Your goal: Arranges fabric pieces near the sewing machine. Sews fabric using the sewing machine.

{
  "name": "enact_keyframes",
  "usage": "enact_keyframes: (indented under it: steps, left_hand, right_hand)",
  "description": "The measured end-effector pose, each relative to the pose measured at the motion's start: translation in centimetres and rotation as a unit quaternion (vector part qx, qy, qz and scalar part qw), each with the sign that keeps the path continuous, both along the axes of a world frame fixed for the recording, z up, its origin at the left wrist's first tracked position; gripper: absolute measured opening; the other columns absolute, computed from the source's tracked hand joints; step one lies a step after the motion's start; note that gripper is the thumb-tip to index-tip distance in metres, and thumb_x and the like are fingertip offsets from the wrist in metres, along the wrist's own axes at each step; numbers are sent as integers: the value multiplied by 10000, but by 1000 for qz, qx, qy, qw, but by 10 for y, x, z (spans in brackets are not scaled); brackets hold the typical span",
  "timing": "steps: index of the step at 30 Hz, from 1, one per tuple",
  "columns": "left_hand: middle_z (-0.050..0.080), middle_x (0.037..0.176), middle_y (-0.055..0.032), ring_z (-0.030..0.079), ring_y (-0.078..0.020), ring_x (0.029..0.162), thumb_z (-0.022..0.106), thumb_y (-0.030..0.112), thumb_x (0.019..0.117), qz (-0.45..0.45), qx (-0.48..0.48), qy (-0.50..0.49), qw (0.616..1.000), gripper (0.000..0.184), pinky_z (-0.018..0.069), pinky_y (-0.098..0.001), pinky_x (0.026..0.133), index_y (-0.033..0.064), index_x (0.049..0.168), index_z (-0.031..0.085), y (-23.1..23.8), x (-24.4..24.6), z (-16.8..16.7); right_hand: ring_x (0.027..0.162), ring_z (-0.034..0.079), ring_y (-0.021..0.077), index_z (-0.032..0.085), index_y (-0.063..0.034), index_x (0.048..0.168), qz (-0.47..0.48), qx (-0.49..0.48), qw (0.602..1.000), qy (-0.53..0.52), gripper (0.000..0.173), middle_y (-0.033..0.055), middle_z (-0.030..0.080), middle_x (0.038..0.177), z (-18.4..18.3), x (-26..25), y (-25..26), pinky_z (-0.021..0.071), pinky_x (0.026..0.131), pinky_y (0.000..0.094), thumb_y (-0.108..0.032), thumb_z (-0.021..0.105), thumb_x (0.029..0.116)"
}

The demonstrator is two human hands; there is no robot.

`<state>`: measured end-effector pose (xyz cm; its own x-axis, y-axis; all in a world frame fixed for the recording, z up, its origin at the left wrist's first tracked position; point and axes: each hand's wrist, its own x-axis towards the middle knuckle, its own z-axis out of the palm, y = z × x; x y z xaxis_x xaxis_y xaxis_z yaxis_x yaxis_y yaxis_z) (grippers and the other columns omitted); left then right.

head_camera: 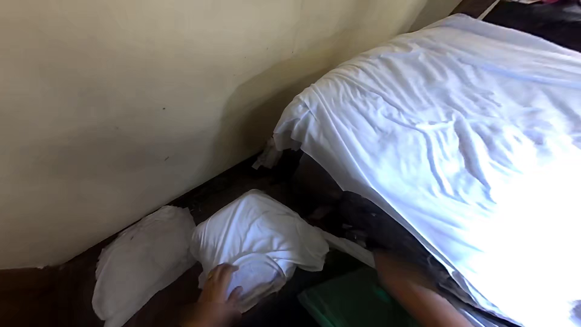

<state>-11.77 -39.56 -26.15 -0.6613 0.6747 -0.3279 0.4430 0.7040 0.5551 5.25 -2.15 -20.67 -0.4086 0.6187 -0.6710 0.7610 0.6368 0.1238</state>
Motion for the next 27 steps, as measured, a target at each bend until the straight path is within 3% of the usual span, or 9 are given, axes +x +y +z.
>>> enact_keyframes:
  steps: [1,3,6,12,15,19,23,24,27]
  left_hand:
    - [540,1477,-219,476,-407,1404,742,338,917,-27,2,18,999,566,376,-543,1171,92,1411,612,18,-2,-6]
    - [349,1627,-220,292,-427,1519,758,471,880,-75,-41,9,996,784,264,-565,1227,168,1546,477,44,0,-20]
    - [199,1683,-230,189,-450,1549,718,581,873,-113,-115,-3,987,949,168,-642,1227,180,1628,306,59,10,-41]
    - [319,1619,-285,286,-521,1491,722,573,862,-107,-49,61,991,922,208,-703,1178,78,1573,408,50,15,-61]
    - [310,1619,-296,278,-536,1488,690,564,887,-118,-46,62,990,899,198,-693,1184,64,1575,398,50,12,-66]
    - [257,1645,-286,225,-516,1516,739,573,838,-125,-74,43,988,993,174,-706,1185,82,1604,340,53,8,-62]
    - [230,1663,-261,193,-471,1541,763,560,825,-121,-104,20,987,1019,114,-689,1207,136,1627,299,61,7,-52]
    - [279,1643,-270,237,-475,1527,779,535,821,-123,-91,32,988,994,123,-696,1203,117,1610,340,63,8,-50]
    - [426,1570,-253,398,-464,1454,810,445,818,-153,-32,79,985,911,252,-678,1181,74,1558,431,71,9,-48]
  right_hand:
    - [1247,571,518,604,106,1294,-16,6,1000,15,347,349,601,1303,3,1,-1,465,1000,669,-93,538,1018]
    - [1284,551,504,545,53,1408,-34,-20,997,65,404,321,551,1404,17,-14,-7,452,1036,663,-78,516,1027]
    - [1235,592,476,492,-21,1479,9,-58,988,143,449,277,500,1469,60,-66,-30,511,987,608,-40,491,1031]
    - [1263,573,458,496,-79,1494,78,-154,949,264,484,259,476,1491,76,-132,-71,511,994,578,24,445,1024]
    - [1246,580,447,523,-62,1451,83,-123,957,250,457,250,505,1447,64,-145,-71,526,963,567,45,446,1013]
    - [1219,592,462,514,-56,1464,29,-85,971,222,466,263,453,1496,57,-129,-34,535,950,584,31,486,1008]
    - [1310,527,480,219,-162,1645,28,-82,978,191,736,284,231,1630,40,-110,-13,506,1028,563,-3,541,1002]
    - [1358,484,476,259,-143,1631,42,-91,977,188,702,276,230,1639,37,-105,-13,482,1061,564,-32,555,1005]
    - [1401,444,456,487,-67,1501,82,-143,970,179,495,260,395,1561,30,-83,-21,435,1103,585,-159,590,1026]
